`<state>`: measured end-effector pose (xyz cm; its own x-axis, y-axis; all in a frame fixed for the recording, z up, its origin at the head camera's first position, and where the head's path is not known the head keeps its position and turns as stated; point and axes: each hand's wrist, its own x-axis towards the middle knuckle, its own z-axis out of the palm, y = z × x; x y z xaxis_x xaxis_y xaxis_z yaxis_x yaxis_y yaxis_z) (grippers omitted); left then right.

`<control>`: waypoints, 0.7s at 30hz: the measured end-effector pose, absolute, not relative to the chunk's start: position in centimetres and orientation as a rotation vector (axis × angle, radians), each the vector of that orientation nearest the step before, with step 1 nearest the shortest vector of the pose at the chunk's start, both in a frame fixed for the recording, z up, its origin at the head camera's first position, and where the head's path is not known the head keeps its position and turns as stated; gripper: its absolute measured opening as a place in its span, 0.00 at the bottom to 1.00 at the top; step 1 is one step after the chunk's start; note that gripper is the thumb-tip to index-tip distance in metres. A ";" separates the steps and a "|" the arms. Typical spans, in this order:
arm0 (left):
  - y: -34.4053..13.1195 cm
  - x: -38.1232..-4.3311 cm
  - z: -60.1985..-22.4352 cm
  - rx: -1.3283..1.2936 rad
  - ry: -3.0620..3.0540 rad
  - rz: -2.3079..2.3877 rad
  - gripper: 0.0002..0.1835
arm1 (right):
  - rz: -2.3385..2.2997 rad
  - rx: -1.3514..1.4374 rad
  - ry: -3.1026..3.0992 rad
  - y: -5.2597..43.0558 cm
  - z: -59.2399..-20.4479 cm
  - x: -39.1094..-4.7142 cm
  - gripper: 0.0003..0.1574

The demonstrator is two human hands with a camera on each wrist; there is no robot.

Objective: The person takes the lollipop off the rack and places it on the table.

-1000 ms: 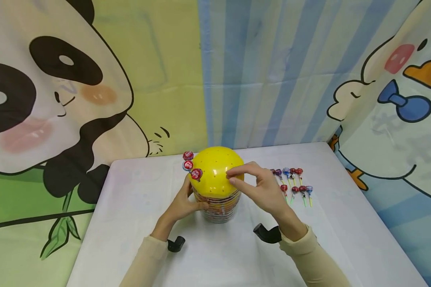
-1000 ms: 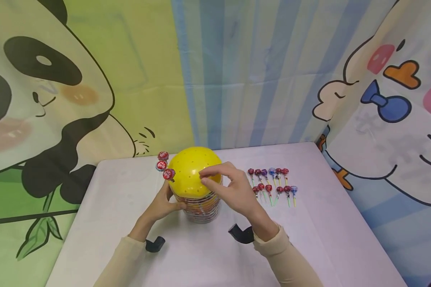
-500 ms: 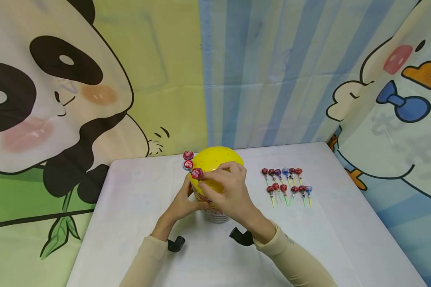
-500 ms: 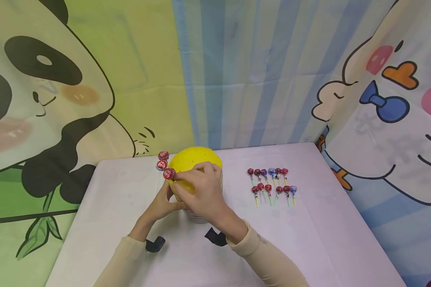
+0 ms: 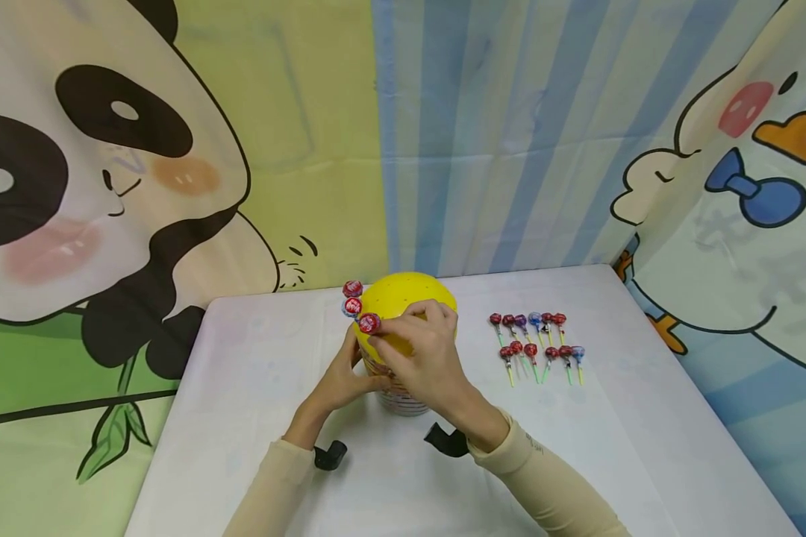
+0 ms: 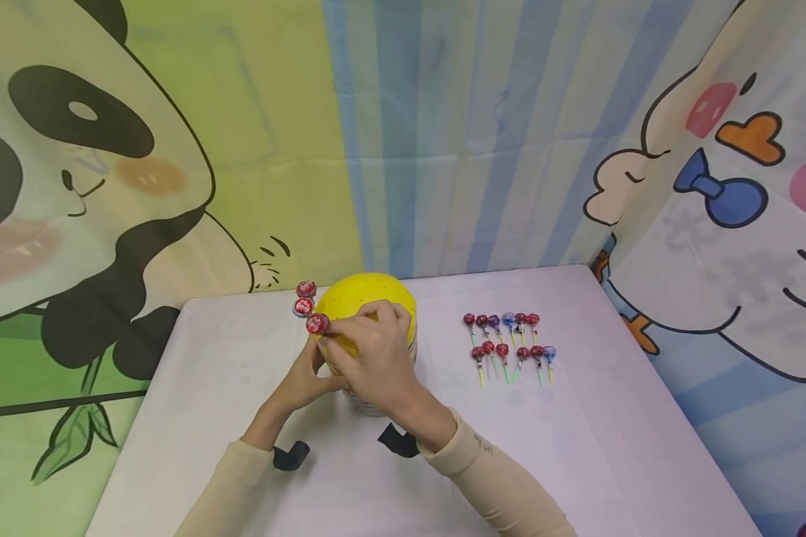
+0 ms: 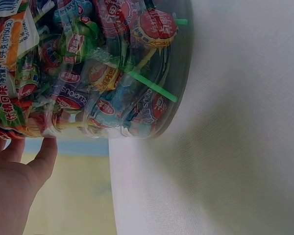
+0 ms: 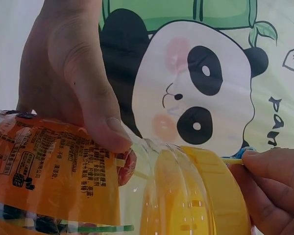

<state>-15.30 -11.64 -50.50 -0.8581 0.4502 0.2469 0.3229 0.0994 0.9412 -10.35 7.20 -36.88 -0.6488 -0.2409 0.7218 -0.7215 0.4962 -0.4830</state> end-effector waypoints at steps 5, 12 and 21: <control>-11.6 -15.3 -50.4 0.790 2.249 1.881 0.60 | 1.081 0.783 -2.164 7.2 -36.9 -10.4 0.08; -11.8 -15.3 -50.5 0.772 2.239 1.885 0.58 | 1.248 0.734 -2.140 7.2 -36.5 -10.3 0.07; -11.6 -15.3 -50.3 0.720 2.211 1.876 0.60 | 1.639 0.710 -2.129 9.6 -35.7 -10.1 0.08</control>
